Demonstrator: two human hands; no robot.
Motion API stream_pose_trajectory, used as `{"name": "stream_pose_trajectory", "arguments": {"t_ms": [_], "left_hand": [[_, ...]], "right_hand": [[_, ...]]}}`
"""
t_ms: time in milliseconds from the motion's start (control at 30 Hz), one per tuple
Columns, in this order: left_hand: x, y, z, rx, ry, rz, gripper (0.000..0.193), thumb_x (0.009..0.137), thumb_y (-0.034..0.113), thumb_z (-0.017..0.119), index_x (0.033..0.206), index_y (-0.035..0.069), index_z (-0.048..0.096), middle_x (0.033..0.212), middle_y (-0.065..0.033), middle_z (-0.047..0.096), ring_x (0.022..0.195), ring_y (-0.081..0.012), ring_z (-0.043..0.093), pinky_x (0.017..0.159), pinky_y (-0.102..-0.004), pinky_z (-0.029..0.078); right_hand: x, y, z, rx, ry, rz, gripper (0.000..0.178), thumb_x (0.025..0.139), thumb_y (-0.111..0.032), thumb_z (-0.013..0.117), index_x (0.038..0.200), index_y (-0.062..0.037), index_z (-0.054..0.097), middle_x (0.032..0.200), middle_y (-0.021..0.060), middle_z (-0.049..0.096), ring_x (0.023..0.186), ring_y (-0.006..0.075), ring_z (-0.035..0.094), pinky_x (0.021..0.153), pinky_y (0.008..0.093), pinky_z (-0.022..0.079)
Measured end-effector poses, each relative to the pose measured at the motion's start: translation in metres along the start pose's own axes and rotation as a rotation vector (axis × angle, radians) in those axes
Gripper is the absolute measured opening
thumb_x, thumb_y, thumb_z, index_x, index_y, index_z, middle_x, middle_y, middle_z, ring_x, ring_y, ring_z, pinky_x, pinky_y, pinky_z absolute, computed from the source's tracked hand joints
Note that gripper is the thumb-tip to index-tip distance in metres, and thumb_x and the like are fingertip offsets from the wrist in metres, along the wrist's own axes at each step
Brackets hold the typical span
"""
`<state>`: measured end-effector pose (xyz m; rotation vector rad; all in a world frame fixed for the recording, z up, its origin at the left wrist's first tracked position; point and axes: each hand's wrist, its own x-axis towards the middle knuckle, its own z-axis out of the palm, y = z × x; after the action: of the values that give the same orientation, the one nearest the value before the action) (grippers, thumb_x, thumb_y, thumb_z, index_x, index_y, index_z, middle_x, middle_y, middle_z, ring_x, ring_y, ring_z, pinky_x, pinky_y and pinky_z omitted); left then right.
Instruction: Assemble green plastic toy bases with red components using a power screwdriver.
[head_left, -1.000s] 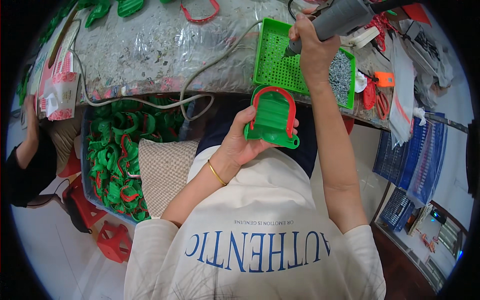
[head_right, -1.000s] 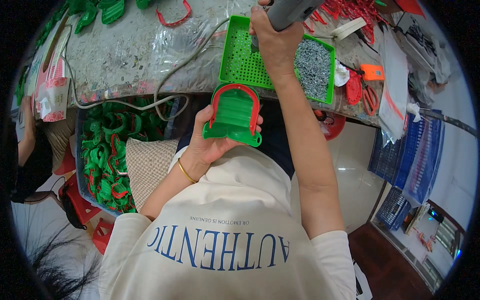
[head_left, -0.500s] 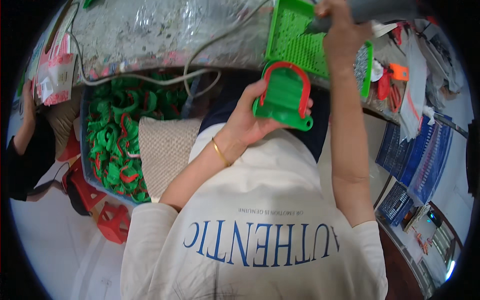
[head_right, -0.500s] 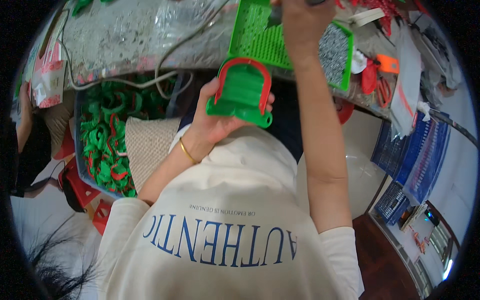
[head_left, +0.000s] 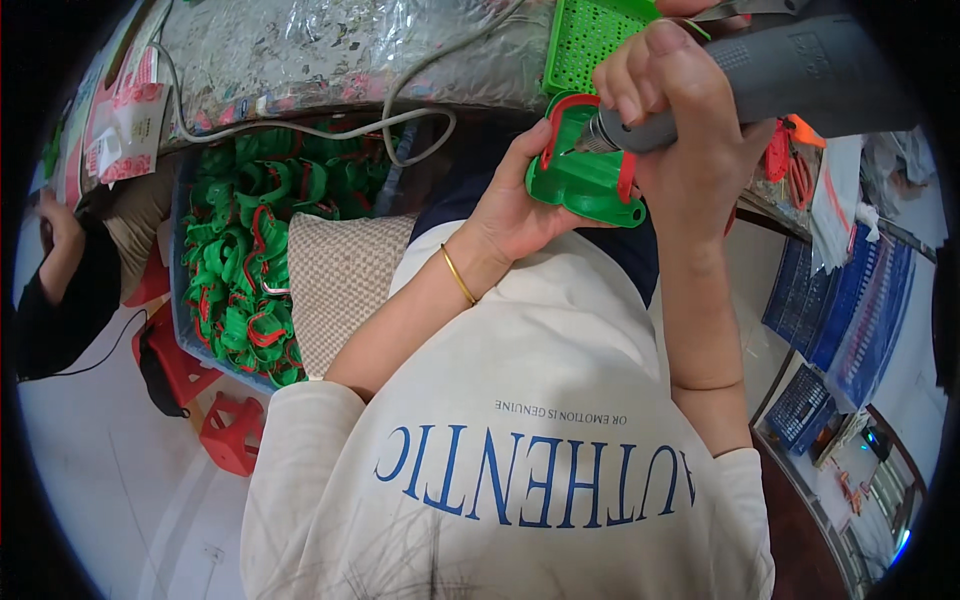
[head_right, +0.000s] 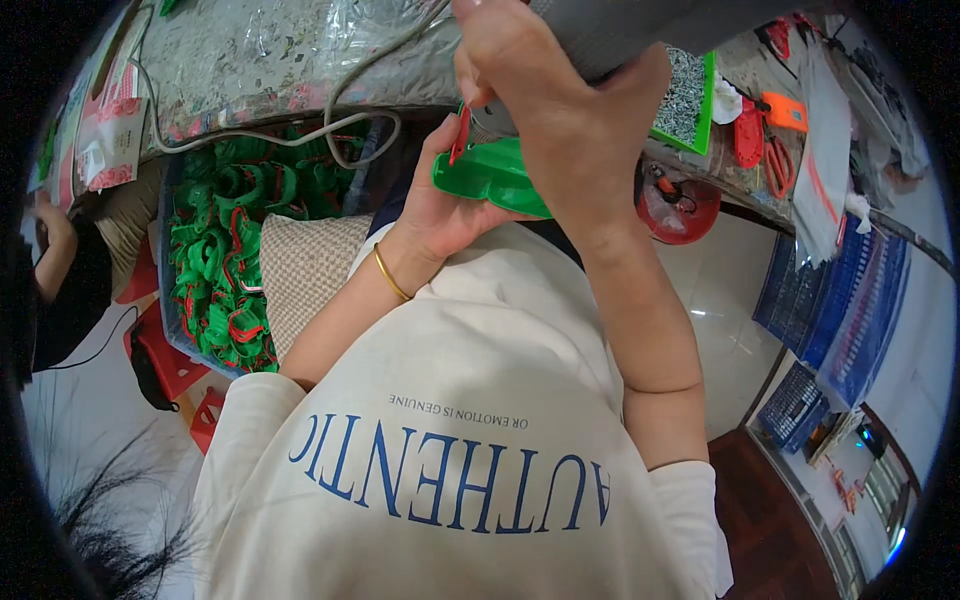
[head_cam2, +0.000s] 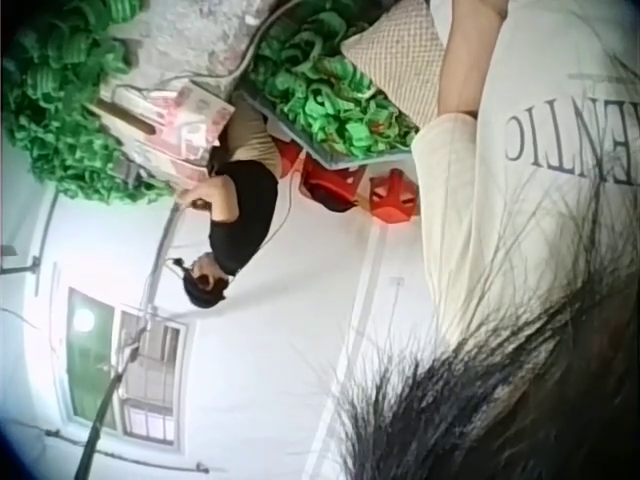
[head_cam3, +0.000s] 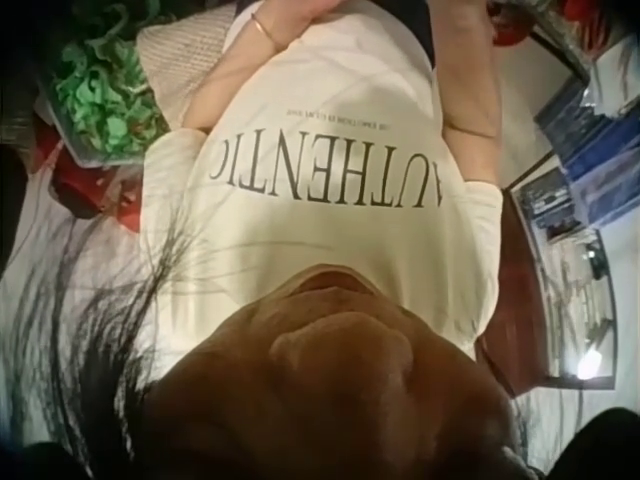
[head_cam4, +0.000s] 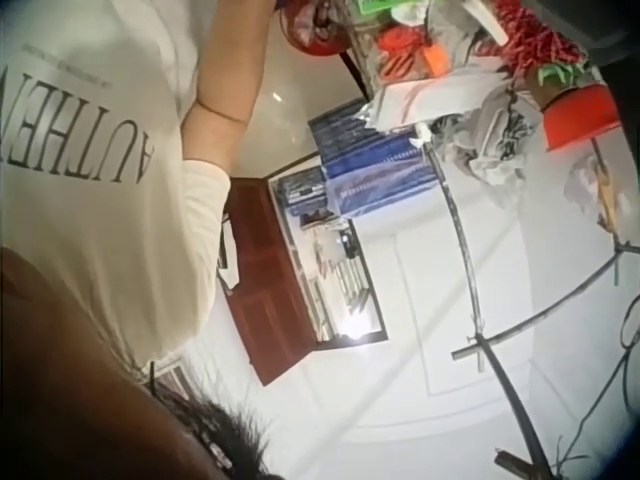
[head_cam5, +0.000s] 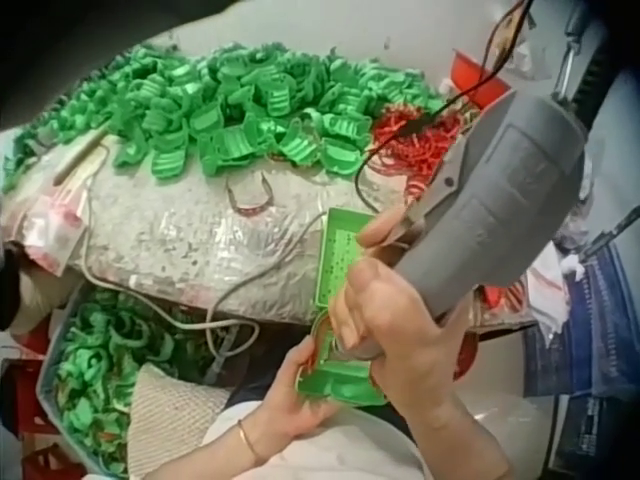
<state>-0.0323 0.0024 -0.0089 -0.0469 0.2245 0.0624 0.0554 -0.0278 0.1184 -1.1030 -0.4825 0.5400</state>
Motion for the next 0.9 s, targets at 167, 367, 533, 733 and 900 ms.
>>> {"name": "stream_pose_trajectory", "arguments": {"t_ms": [167, 367, 533, 733, 900], "left_hand": [[-0.001, 0.000, 0.000, 0.062, -0.026, 0.009, 0.062, 0.088, 0.049, 0.053, 0.135, 0.011, 0.040, 0.132, -0.0124, 0.048, 0.119, -0.0289, 0.051, 0.095, -0.0538, 0.044], [-0.003, -0.001, 0.002, 0.094, -0.036, 0.025, 0.063, 0.089, 0.048, 0.053, 0.137, 0.010, 0.037, 0.133, -0.0126, 0.048, 0.120, -0.0284, 0.050, 0.096, -0.0523, 0.045], [-0.008, -0.003, 0.001, 0.091, -0.031, 0.029, 0.060, 0.091, 0.045, 0.051, 0.136, 0.010, 0.037, 0.132, -0.0130, 0.048, 0.119, -0.0286, 0.051, 0.095, -0.0509, 0.046], [-0.006, -0.001, -0.001, 0.065, -0.054, 0.058, 0.055, 0.092, 0.042, 0.051, 0.135, 0.009, 0.038, 0.130, -0.0130, 0.050, 0.117, -0.0288, 0.053, 0.094, -0.0507, 0.047], [-0.002, 0.005, -0.003, 0.014, -0.089, 0.049, 0.053, 0.092, 0.038, 0.052, 0.135, 0.010, 0.039, 0.128, -0.0127, 0.052, 0.116, -0.0286, 0.054, 0.094, -0.0511, 0.047]], "right_hand": [[0.006, 0.011, -0.012, 0.075, -0.245, -0.094, 0.015, 0.084, -0.002, 0.055, 0.098, -0.0007, 0.054, 0.061, 0.0024, 0.041, 0.053, 0.0121, 0.042, 0.053, 0.0274, 0.037], [-0.007, 0.009, 0.004, -0.016, -0.028, 0.048, 0.028, 0.083, -0.003, 0.059, 0.107, 0.0013, 0.045, 0.063, 0.0029, 0.047, 0.047, 0.0110, 0.045, 0.046, 0.0267, 0.040], [-0.005, 0.017, -0.009, 0.021, -0.155, -0.047, 0.021, 0.084, -0.002, 0.056, 0.103, 0.0005, 0.048, 0.062, 0.0038, 0.045, 0.048, 0.0121, 0.043, 0.049, 0.0282, 0.039], [0.003, 0.024, -0.018, -0.019, -0.362, -0.197, 0.020, 0.084, -0.003, 0.054, 0.103, 0.0006, 0.050, 0.060, 0.0041, 0.044, 0.050, 0.0131, 0.043, 0.053, 0.0307, 0.040], [0.026, 0.069, -0.011, 0.840, -0.671, -0.483, 0.030, 0.085, -0.005, 0.062, 0.110, 0.0009, 0.046, 0.074, 0.0063, 0.053, 0.056, 0.0145, 0.053, 0.054, 0.0277, 0.046]]}}
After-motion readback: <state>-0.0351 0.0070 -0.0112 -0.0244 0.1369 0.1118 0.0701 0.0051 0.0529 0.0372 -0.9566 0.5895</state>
